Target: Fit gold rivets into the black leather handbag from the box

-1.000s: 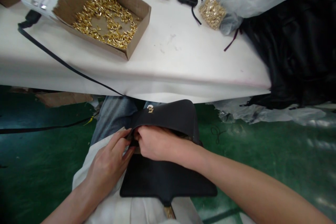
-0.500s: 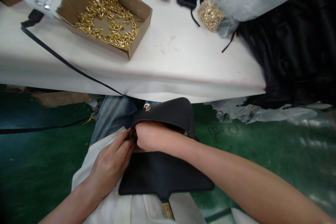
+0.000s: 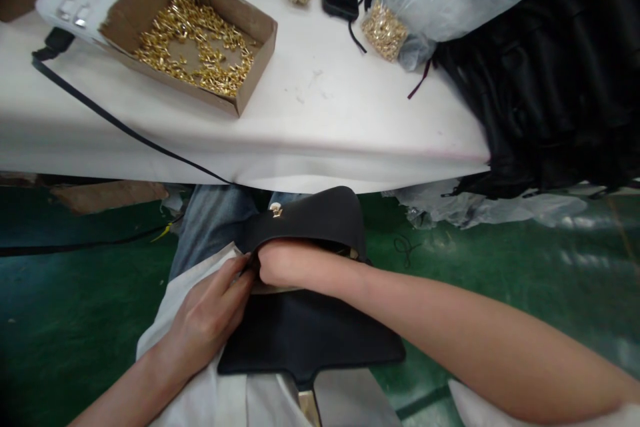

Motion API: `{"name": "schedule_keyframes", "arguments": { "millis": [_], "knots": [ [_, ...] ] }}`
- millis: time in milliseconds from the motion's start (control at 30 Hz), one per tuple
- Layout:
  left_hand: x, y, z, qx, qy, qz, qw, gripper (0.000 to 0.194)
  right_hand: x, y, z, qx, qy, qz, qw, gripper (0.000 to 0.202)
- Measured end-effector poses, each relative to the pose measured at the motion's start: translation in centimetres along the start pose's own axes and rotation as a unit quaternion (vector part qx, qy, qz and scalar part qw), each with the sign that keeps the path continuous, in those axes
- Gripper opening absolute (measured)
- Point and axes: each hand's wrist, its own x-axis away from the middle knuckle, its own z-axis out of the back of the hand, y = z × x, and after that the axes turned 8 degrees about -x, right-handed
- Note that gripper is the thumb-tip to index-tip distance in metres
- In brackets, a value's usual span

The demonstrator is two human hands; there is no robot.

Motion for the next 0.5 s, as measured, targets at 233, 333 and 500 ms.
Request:
{"name": "schedule_keyframes", "arguments": {
  "millis": [233,333,500],
  "knots": [
    [-3.8,-0.1,4.3,-0.049,0.01,-0.124,0.991,0.036,3.8,-0.3,1.1,-0.048,0.049,-0.034,0.997,0.024],
    [-4.4,0.3,4.3,-0.066,-0.028,-0.133,0.989,0.033,4.2,0.4,0.8,-0.095,0.057,-0.007,0.994,0.023],
    [-3.0,0.5,2.4,-0.084,-0.012,-0.11,0.99,0.025,3.7,1.5,-0.2,-0.135,0.057,0.041,0.988,0.022]
  ]
}}
